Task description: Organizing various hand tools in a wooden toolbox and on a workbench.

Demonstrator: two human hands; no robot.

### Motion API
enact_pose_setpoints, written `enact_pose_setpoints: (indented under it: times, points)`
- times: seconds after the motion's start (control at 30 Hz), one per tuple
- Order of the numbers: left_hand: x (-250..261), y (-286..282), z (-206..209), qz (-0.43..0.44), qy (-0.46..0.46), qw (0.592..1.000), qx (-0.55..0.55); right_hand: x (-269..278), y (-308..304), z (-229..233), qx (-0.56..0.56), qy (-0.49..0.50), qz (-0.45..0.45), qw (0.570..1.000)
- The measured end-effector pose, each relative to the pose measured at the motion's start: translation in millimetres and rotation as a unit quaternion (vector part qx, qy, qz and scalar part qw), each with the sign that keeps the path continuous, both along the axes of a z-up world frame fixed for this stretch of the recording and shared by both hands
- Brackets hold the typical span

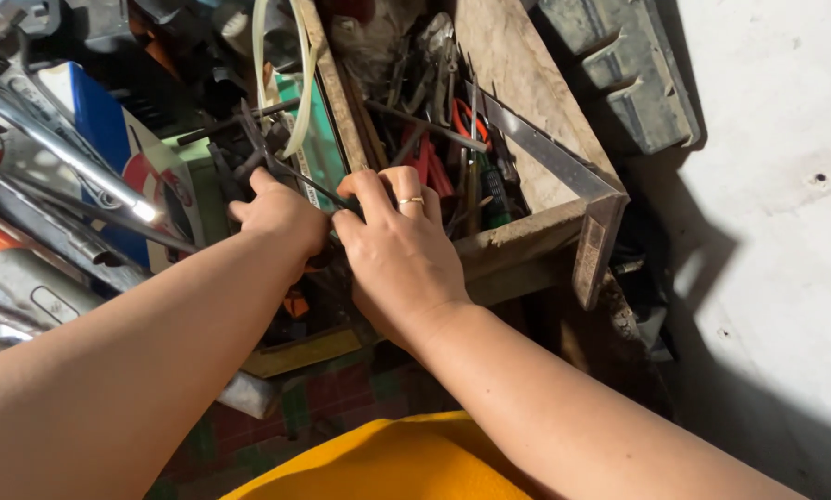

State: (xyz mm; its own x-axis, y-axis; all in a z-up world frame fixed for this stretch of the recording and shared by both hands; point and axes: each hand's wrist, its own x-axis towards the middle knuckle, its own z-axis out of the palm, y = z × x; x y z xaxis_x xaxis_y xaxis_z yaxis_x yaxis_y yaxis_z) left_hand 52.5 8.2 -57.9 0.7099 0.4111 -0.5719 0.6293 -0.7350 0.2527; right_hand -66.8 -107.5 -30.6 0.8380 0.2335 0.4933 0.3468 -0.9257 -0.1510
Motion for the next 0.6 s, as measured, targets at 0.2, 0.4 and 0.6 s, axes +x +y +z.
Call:
enact_pose_setpoints:
  times: [0.2, 0.4, 0.6]
  points:
    - [-14, -3, 23, 0.017, -0.133, 0.985, -0.103, 7, -4, -23, 0.003, -0.028, 0.001, 1.000]
    - [-13, 8, 1, -0.139, -0.043, 0.989, -0.039, 2, -2, -5, -0.041, -0.046, -0.004, 0.998]
    - [-6, 7, 4, -0.102, -0.036, 0.991, -0.083, 8, -4, -19, -0.061, -0.055, -0.011, 0.997]
